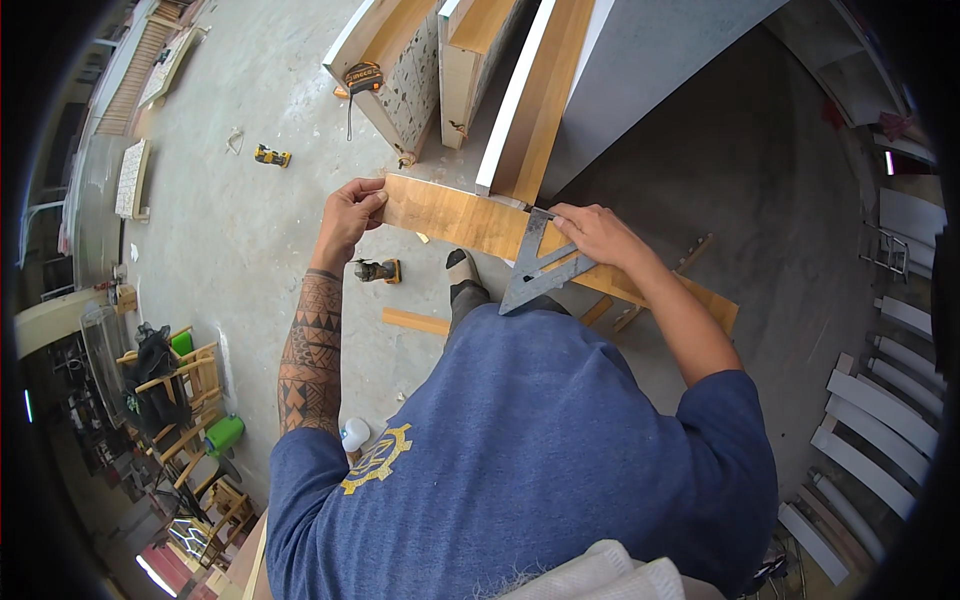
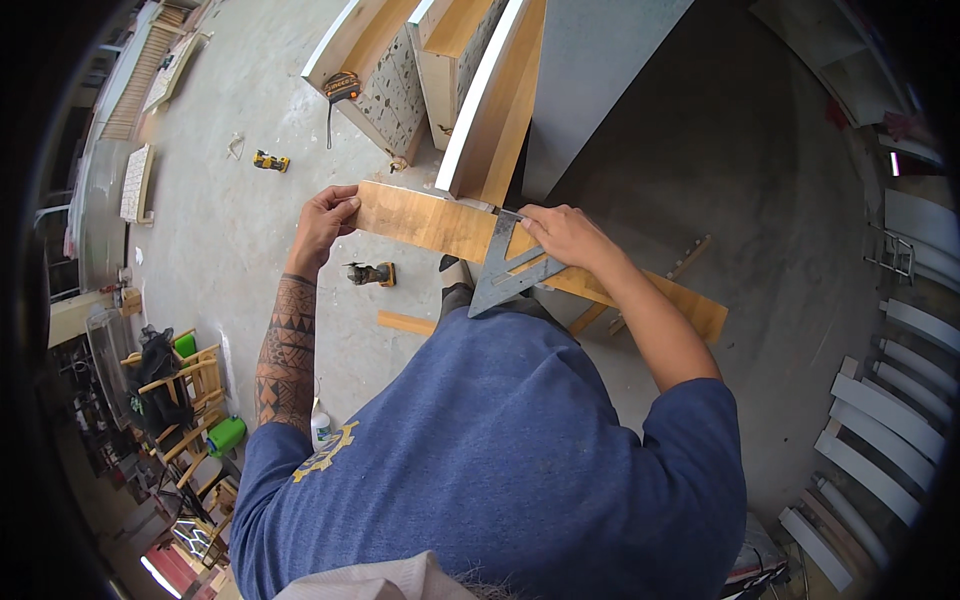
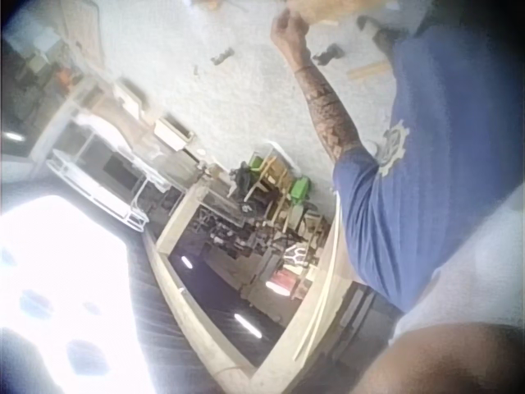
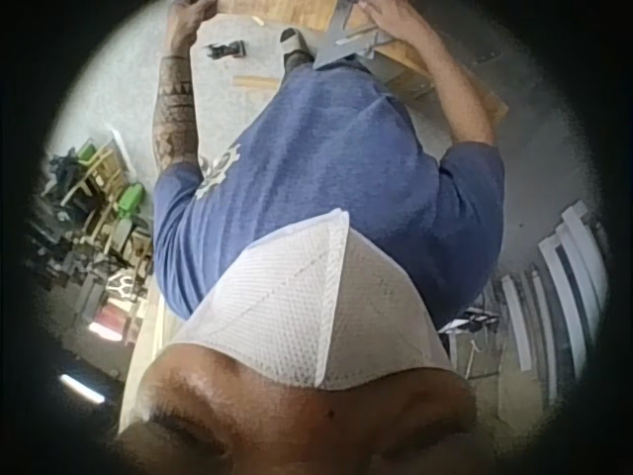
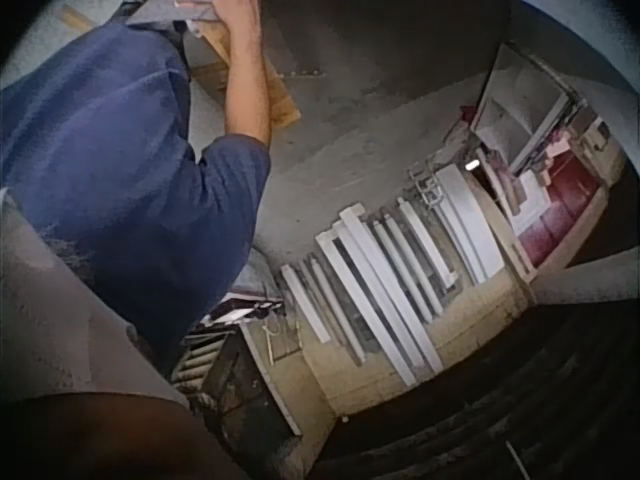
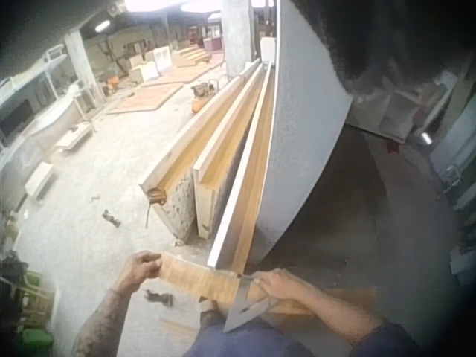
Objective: The person cuts a wooden board using a handheld rotary cutter, marks another wooden board using a speed square and pencil, cuts along the marked line with the rotary cutter, and measures the board with a tape measure.
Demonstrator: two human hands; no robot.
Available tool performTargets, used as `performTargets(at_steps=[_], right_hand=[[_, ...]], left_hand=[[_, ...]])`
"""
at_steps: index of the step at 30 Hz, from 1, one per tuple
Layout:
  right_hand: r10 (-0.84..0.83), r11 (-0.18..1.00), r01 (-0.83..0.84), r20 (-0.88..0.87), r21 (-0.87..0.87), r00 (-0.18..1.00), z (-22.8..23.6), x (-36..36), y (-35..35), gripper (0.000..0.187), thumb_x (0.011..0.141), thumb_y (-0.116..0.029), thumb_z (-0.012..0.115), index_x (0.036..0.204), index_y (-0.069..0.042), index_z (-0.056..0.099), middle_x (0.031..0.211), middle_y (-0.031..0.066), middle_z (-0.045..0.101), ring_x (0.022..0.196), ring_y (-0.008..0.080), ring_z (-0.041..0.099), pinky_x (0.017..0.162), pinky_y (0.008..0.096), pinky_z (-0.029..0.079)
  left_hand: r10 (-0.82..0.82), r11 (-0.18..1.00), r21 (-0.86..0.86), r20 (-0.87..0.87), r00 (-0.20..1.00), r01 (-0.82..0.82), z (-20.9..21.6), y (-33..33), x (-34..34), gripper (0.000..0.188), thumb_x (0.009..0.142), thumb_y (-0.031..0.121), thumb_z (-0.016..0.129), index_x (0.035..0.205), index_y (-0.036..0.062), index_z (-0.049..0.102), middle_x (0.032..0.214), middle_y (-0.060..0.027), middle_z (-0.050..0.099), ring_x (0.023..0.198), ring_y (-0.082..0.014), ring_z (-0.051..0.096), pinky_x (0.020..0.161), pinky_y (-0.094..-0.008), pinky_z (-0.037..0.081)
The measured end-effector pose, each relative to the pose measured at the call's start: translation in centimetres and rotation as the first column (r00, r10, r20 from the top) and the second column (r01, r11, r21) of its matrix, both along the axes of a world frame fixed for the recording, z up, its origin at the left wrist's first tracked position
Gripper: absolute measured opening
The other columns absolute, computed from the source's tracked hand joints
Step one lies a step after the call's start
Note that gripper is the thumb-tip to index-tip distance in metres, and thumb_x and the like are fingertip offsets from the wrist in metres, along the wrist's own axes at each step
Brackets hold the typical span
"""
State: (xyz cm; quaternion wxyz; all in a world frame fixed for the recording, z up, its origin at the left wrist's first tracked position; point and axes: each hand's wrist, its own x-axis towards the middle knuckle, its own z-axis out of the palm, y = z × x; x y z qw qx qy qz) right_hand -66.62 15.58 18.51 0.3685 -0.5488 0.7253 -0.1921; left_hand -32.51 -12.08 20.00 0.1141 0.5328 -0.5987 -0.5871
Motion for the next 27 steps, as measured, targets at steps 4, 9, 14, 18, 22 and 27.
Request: performTargets(at_steps=[4,9,14,18,22,27], right_hand=[[0.003,0.999,-0.006,0.053,0.054,0.999,0.65,0.35,0.04,0.038,0.112,-0.034,0.051,0.134,-0.008,0.069,0.106,0.024,0.077,0.104,0.0447,0.073,0.092,0.0509,0.057],[0.007,0.998,-0.009,0.046,0.059,0.999,0.3,0.32,0.36,0.038,0.113,-0.034,0.051,0.134,-0.009,0.069,0.107,0.0235,0.076,0.104,0.0445,0.073,0.092,0.0513,0.057],[0.018,0.999,-0.019,0.03,0.041,0.999,0.0,0.47,0.58,0.038,0.112,-0.034,0.049,0.132,-0.009,0.069,0.108,0.0234,0.077,0.106,0.0464,0.072,0.094,0.055,0.056],[0.019,0.999,-0.021,0.051,0.038,0.999,0.05,0.53,0.6,0.039,0.111,-0.035,0.05,0.133,-0.008,0.068,0.109,0.0245,0.077,0.106,0.0465,0.072,0.094,0.0553,0.056],[0.046,0.998,-0.046,0.005,0.048,0.999,-0.09,0.68,0.57,0.039,0.111,-0.037,0.051,0.13,-0.007,0.068,0.109,0.0264,0.076,0.107,0.0472,0.072,0.094,0.0567,0.056],[0.065,0.993,-0.061,-0.041,0.106,0.997,0.29,0.88,0.21,0.044,0.109,-0.044,0.055,0.121,-0.003,0.066,0.107,0.0295,0.076,0.105,0.0486,0.072,0.093,0.0578,0.056]], left_hand=[[-0.008,1.0,-0.007,0.007,1.0,0.008,0.09,0.01,-0.06,0.025,0.104,0.016,0.074,0.127,0.0061,0.075,0.104,-0.0038,0.079,0.085,-0.0111,0.073,0.074,-0.0283,0.059],[-0.003,1.0,-0.012,0.009,1.0,0.003,0.31,0.11,-0.3,0.025,0.104,0.016,0.073,0.127,0.0058,0.075,0.104,-0.0041,0.079,0.086,-0.0115,0.074,0.075,-0.0284,0.059],[-0.011,1.0,-0.021,0.004,1.0,0.011,0.24,0.12,-0.14,0.025,0.104,0.016,0.073,0.127,0.0057,0.075,0.104,-0.0042,0.079,0.086,-0.0114,0.074,0.075,-0.0281,0.06],[-0.013,1.0,-0.019,-0.011,1.0,0.012,-0.09,-0.01,0.06,0.025,0.104,0.016,0.073,0.127,0.0057,0.075,0.104,-0.0042,0.079,0.086,-0.0114,0.074,0.075,-0.0283,0.06],[-0.007,1.0,-0.026,0.0,1.0,0.007,0.01,0.07,-0.09,0.025,0.104,0.016,0.074,0.128,0.0057,0.075,0.104,-0.004,0.079,0.086,-0.0114,0.074,0.075,-0.0283,0.06],[-0.002,1.0,-0.027,-0.014,1.0,0.001,0.18,0.23,-0.21,0.025,0.104,0.016,0.073,0.127,0.0055,0.075,0.105,-0.0044,0.079,0.086,-0.0116,0.074,0.076,-0.0284,0.06]])
